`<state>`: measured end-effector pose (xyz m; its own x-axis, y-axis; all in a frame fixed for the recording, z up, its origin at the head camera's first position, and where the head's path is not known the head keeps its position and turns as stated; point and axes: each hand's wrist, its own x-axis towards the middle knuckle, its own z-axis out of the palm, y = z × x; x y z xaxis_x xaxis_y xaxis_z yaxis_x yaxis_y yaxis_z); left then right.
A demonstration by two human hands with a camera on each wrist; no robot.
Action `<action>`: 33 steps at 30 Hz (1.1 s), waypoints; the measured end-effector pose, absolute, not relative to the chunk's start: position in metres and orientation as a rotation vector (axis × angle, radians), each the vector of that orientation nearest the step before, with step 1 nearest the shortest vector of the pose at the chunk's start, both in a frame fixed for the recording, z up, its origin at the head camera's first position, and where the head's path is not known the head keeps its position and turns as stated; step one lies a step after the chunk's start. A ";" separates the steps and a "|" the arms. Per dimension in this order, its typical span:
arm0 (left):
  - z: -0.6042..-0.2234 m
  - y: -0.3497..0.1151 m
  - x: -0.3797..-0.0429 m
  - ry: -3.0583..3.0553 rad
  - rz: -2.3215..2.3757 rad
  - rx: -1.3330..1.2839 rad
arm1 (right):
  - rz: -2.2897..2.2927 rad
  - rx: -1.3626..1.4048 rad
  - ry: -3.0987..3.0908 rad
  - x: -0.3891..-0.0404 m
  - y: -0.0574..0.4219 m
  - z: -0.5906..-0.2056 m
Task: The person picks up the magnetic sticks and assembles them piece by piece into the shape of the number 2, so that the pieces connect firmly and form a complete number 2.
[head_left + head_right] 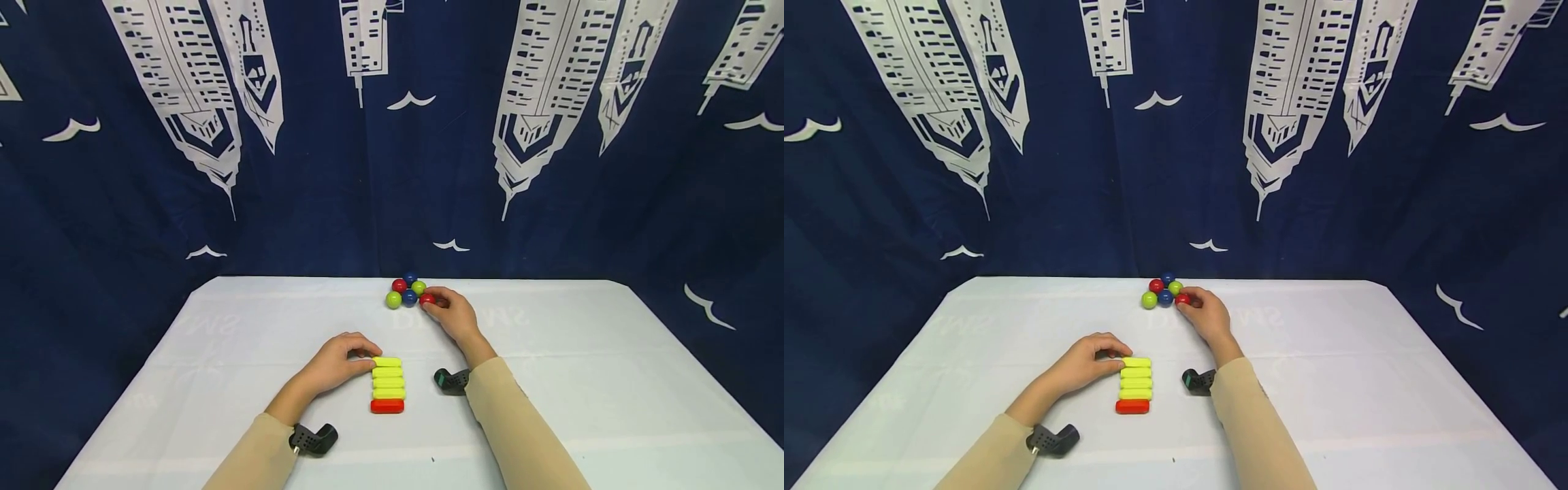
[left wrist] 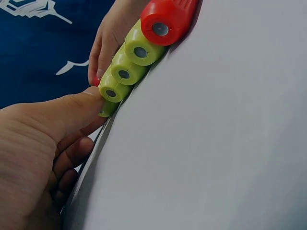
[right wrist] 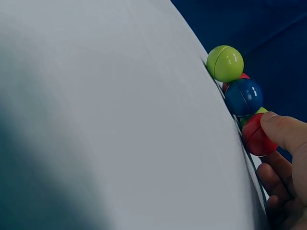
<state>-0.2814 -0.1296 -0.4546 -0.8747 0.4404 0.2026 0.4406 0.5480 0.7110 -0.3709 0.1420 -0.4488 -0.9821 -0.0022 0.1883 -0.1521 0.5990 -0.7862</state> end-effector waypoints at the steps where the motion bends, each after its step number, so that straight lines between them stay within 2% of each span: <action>1: -0.455 -0.129 -0.281 -2.759 -1.260 -0.786 | 1.333 0.128 -2.652 -0.370 0.142 -0.449; 24: -0.457 -0.125 -0.278 -2.724 -1.173 -0.720 | 1.332 0.135 -2.668 -0.364 0.145 -0.446; 33: -0.453 -0.123 -0.285 -2.667 -1.313 -0.569 | 1.379 0.196 -2.653 -0.354 0.152 -0.447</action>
<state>-0.2854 -0.1228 -0.4526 -0.9230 0.2804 0.2635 0.3798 0.5543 0.7406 -0.3537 0.1520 -0.4467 -0.9810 -0.0485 0.1879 -0.1816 0.5704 -0.8010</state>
